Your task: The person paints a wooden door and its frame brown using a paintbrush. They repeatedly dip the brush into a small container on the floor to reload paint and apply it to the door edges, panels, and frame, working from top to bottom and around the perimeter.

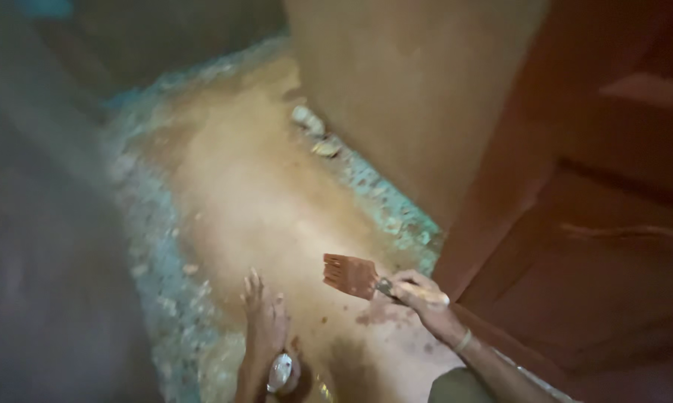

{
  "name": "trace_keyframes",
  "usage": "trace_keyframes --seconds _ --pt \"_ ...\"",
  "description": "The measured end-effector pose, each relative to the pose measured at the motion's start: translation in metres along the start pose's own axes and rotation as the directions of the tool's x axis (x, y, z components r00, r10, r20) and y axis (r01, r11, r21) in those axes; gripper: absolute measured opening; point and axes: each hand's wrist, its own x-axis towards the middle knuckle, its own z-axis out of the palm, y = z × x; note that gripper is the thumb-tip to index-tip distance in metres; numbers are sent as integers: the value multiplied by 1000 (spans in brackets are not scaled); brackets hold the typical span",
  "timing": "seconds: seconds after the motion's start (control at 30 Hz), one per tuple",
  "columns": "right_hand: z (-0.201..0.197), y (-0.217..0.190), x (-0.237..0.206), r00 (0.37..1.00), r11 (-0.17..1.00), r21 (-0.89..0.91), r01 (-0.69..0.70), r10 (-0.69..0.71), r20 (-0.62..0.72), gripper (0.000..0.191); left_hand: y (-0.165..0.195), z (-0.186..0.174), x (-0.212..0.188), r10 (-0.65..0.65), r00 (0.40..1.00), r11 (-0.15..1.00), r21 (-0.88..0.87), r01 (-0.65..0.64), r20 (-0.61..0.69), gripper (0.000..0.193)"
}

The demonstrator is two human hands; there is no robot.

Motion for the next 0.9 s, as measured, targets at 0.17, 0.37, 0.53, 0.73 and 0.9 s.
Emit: trace_keyframes --seconds 0.17,0.37,0.53,0.73,0.9 --pt "-66 -64 -59 976 984 160 75 -39 -216 36 88 10 46 224 965 973 -83 -215 135 71" --pt "-138 -185 -132 895 932 268 243 -110 -431 52 224 -1 82 434 874 891 -250 -380 219 72" --pt "-171 -290 -195 794 875 340 343 -77 -603 59 337 -52 105 540 789 836 -297 -462 293 75" --pt "-202 -418 -267 656 872 190 450 -179 -733 68 450 -153 136 647 722 755 -335 -563 246 73" --pt "-222 -522 -321 588 850 -31 526 -390 -708 70 534 -247 157 725 670 680 -317 -661 159 75"
